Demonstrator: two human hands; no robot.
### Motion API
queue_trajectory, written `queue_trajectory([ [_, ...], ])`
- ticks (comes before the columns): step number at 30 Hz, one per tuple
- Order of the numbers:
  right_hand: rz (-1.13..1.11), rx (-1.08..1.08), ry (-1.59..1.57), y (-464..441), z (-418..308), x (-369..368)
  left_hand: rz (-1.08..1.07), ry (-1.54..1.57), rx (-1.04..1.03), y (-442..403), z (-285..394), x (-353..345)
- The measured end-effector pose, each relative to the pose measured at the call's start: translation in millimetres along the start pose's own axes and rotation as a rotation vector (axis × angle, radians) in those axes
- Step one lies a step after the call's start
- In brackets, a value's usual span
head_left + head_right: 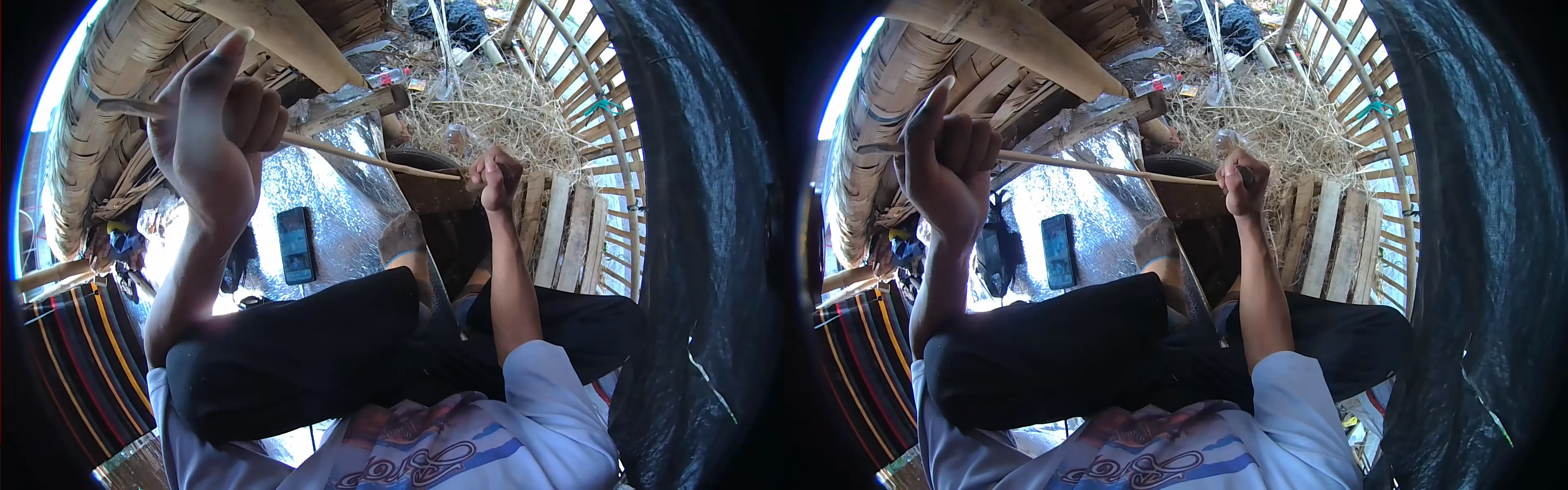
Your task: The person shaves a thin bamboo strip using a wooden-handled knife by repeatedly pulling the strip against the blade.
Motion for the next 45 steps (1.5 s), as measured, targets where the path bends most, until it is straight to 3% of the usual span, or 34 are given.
queue_trajectory([
  [2, 0.021, -0.012, -0.010, -1, 0, 8, 0.050, -0.034, 0.011, 0, 2, -9],
  [4, 0.170, 0.002, 0.016, 1, 6, 27, 0.010, -0.098, -0.001, 2, 2, -9],
  [8, 0.536, -0.228, -0.226, 13, 20, 80, 0.007, -0.063, -0.009, 4, 2, -7],
  [10, 0.709, -0.245, -0.335, 19, 13, 96, 0.007, -0.073, 0.006, 5, 3, -6],
  [16, 0.416, 0.128, -0.168, -11, -72, 76, -0.028, 0.017, -0.039, 4, 0, -3],
  [19, 0.298, 0.147, -0.146, -10, -78, 60, -0.069, 0.061, -0.047, 2, -3, -1],
  [22, 0.246, 0.028, -0.040, 11, -29, 35, -0.096, 0.028, -0.049, 2, -3, 3],
  [25, 0.273, 0.049, 0.029, 18, -19, 28, -0.073, 0.004, -0.070, 1, -2, 7],
  [30, 0.249, 0.092, 0.081, 25, -26, 28, -0.014, 0.018, -0.069, 4, -1, 6],
  [33, 0.258, 0.161, -0.102, 12, -60, 27, -0.076, 0.020, -0.015, 8, -1, 6],
  [36, 0.242, 0.208, -0.143, 4, -77, 25, 0.039, -0.051, -0.083, 5, -2, 9],
  [40, 0.121, 0.091, 0.133, 31, -4, 11, -0.077, 0.012, -0.051, 4, -2, 9],
  [42, 0.116, 0.146, 0.167, 29, -9, 6, -0.131, 0.019, -0.046, 2, -1, 9],
  [45, 0.189, 0.025, 0.106, 28, -17, 13, -0.115, 0.030, -0.050, 5, 0, 14],
])
Point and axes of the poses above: each hand's wrist, its own y-axis away from the middle knuckle, its own x-axis out of the back of the hand, z = x × y, the point moved 2 cm from there along -y, towards the middle knuckle, and after that the axes turned 15 degrees about y, right-handed, at the moved point
